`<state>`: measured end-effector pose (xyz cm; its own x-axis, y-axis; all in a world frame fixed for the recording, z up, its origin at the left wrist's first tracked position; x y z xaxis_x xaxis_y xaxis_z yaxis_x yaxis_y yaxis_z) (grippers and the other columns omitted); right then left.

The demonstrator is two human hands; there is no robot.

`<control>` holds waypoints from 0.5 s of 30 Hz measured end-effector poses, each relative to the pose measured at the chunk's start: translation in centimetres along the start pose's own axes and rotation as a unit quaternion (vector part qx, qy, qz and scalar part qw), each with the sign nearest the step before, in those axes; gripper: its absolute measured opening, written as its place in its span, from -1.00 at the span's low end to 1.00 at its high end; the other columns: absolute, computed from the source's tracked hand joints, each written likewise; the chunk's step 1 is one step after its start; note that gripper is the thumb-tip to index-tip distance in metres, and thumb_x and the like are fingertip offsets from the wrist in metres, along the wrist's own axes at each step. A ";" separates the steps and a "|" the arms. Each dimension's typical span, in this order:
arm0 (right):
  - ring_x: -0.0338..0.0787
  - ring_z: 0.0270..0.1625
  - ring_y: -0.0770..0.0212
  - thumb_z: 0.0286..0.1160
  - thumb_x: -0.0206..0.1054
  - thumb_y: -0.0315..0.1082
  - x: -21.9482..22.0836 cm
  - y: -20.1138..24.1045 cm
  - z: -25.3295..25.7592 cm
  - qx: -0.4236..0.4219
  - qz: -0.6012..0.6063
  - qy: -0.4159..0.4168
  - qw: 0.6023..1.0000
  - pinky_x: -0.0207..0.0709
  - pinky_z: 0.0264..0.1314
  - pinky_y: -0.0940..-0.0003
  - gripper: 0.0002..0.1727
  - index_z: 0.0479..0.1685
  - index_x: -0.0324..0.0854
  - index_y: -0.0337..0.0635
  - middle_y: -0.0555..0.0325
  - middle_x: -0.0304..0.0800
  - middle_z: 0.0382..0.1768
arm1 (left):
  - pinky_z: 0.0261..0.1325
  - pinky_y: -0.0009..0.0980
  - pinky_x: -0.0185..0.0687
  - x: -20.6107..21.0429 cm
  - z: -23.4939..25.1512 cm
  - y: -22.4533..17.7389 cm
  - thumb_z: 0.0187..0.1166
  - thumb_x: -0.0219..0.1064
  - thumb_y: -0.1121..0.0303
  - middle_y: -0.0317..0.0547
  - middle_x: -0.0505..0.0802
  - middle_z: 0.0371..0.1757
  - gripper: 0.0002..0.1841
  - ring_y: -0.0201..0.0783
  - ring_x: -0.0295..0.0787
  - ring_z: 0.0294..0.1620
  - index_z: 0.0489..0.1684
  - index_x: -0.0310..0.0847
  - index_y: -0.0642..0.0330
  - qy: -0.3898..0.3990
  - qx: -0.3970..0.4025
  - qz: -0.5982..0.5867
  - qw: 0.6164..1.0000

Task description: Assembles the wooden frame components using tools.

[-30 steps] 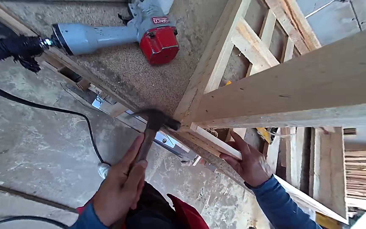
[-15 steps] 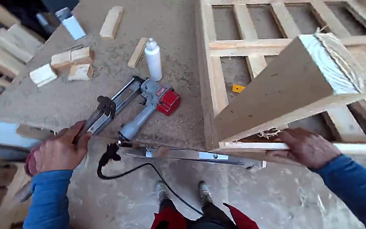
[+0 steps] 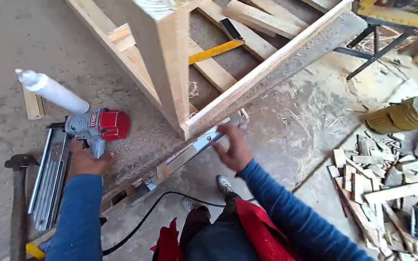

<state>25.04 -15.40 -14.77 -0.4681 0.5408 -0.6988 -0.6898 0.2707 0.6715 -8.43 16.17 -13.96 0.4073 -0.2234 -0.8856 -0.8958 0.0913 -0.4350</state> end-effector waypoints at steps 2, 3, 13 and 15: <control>0.87 0.03 0.23 0.52 0.46 -0.11 5.1 -0.6 -4.6 0.100 0.169 0.124 0.973 0.78 0.16 0.14 -0.49 0.36 0.62 -0.22 0.11 0.89 -0.02 | 0.32 0.61 0.39 -0.4 -1.2 0.2 0.24 0.71 0.21 0.67 0.62 0.36 0.17 0.64 0.58 0.35 0.87 -0.12 0.19 -0.001 0.007 0.042 0.999; 0.89 -0.03 0.23 0.63 0.37 -0.14 7.3 -1.0 -6.4 0.166 0.261 0.191 0.932 0.79 0.13 0.17 -0.53 0.38 0.59 -0.24 0.10 0.89 -0.05 | 0.29 0.62 0.41 -0.7 -2.8 -0.1 0.24 0.72 0.16 0.65 0.66 0.31 0.14 0.63 0.61 0.31 0.85 -0.04 0.18 0.006 0.025 0.069 0.997; 0.85 0.02 0.40 0.38 0.33 0.41 -0.2 5.0 -8.5 0.215 0.565 0.429 0.671 0.75 0.19 0.35 -0.19 0.25 0.57 -0.18 0.26 0.87 -0.08 | -0.45 0.13 0.78 4.6 -31.6 -12.6 0.24 0.56 0.18 0.02 0.91 -0.27 -0.19 0.08 0.90 -0.41 0.64 0.45 0.17 0.064 0.289 0.186 0.937; 0.88 -0.02 0.31 0.33 0.47 0.28 -2.1 3.7 -8.4 0.231 0.572 0.418 0.667 0.78 0.15 0.27 -0.25 0.28 0.57 -0.17 0.16 0.88 -0.09 | -0.44 0.08 0.79 6.0 -32.4 -14.5 0.27 0.54 0.19 0.02 0.92 -0.27 -0.21 0.06 0.91 -0.40 0.62 0.47 0.22 0.058 0.286 0.199 0.936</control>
<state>18.79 -22.25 -12.86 -0.8199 0.0224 0.5721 0.5357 0.3827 0.7527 1.25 -17.92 -7.69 0.0109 -0.1624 -0.9867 -0.7166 0.6869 -0.1210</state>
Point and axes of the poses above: each hand's wrist, its own z-axis towards the middle knuckle, its own x-axis out of the palm, y = z × x, the point moved 8 cm from there along z, towards the middle knuckle
